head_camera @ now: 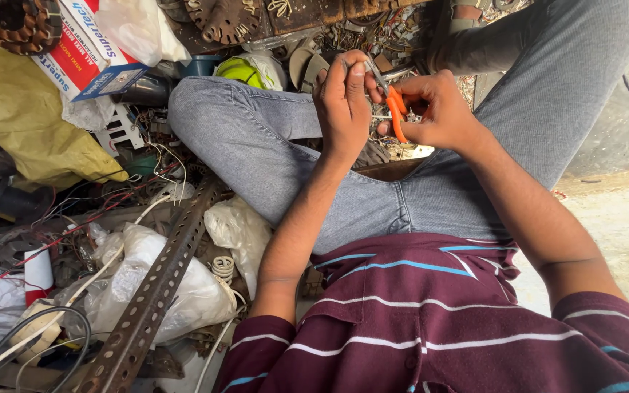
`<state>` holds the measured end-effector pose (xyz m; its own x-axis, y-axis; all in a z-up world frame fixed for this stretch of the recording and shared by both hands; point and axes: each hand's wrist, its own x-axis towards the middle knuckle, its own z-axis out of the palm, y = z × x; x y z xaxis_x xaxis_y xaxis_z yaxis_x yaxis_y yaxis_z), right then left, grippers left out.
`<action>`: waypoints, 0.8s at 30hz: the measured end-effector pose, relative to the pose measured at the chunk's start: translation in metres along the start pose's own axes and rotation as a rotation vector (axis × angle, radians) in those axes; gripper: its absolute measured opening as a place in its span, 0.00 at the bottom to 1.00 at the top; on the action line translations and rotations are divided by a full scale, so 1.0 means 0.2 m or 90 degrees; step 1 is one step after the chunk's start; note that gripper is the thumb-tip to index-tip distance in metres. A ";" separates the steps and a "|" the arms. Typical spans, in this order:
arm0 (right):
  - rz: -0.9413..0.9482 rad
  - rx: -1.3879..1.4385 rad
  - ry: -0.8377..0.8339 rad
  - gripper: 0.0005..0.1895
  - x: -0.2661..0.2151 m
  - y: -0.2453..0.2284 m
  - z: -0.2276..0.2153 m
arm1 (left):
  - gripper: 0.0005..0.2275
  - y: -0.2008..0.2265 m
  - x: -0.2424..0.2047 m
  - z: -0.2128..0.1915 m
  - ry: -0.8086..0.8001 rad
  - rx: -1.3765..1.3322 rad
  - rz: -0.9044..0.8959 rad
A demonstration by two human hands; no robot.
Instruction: Repairing or rewiring a ceiling fan motor stator on a workshop floor.
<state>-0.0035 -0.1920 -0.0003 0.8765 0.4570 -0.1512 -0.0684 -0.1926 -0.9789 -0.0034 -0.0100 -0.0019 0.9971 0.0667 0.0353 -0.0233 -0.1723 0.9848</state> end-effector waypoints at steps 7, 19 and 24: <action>0.007 -0.030 0.007 0.20 0.00 0.01 0.00 | 0.08 0.03 -0.01 -0.01 0.017 0.209 0.062; 0.035 0.025 -0.017 0.19 0.00 -0.02 0.00 | 0.08 0.02 -0.01 -0.01 0.021 0.209 0.064; 0.073 -0.026 -0.025 0.16 -0.01 -0.03 -0.03 | 0.08 0.02 -0.01 -0.01 -0.020 0.049 0.009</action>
<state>-0.0016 -0.1961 0.0075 0.8450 0.4630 -0.2675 -0.1468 -0.2800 -0.9487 -0.0048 -0.0079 0.0016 0.9985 0.0333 0.0432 -0.0336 -0.2479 0.9682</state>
